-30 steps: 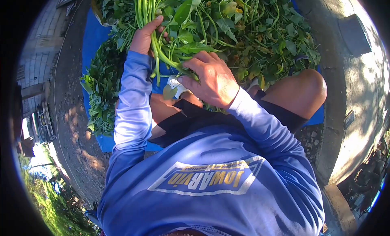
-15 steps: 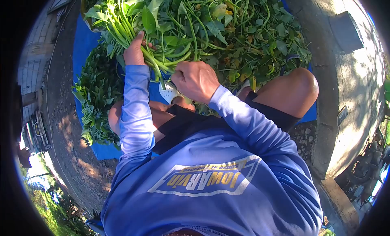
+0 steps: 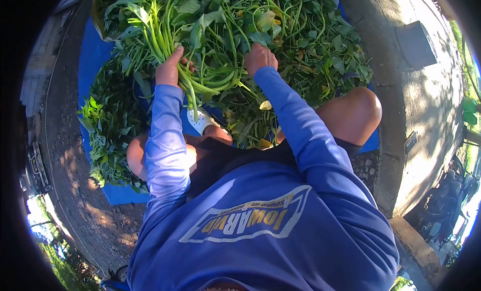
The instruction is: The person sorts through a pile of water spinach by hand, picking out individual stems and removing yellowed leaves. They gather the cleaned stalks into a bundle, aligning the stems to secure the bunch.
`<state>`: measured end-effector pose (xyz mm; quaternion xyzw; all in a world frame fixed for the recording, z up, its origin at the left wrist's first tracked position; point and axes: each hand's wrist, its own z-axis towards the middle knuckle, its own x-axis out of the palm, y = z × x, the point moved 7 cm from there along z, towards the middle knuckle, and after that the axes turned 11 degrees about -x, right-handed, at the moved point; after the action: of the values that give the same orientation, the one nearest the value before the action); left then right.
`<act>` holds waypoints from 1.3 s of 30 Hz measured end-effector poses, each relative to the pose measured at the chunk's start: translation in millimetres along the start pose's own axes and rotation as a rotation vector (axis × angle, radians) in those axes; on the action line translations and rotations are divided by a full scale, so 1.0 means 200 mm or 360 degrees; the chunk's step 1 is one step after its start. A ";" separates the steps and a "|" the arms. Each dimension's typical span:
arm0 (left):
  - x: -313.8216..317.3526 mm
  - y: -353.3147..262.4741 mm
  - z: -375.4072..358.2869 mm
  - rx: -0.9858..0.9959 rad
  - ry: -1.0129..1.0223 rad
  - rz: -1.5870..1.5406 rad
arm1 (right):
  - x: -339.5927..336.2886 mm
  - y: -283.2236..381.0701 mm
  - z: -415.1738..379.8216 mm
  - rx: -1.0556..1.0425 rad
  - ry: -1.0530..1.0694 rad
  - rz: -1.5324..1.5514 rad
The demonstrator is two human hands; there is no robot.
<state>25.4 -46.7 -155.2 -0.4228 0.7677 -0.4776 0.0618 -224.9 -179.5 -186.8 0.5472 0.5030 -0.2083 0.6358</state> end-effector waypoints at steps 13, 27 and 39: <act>-0.15 0.12 0.09 0.0142 -0.0257 0.0191 | -0.36 0.09 0.00 -0.0190 0.0297 0.2062; 0.04 0.17 0.02 0.0283 -0.0067 0.0242 | -0.66 0.46 -0.30 -0.0780 -0.0282 0.0720; 0.06 0.38 0.10 -0.0042 0.0132 0.0100 | -0.08 0.60 -0.44 -0.1058 0.0152 0.0229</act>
<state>-16.3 -54.0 -221.5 -0.3791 0.7888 -0.4822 0.0393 -170.2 -66.0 -105.9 0.3532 0.5326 0.0383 0.7682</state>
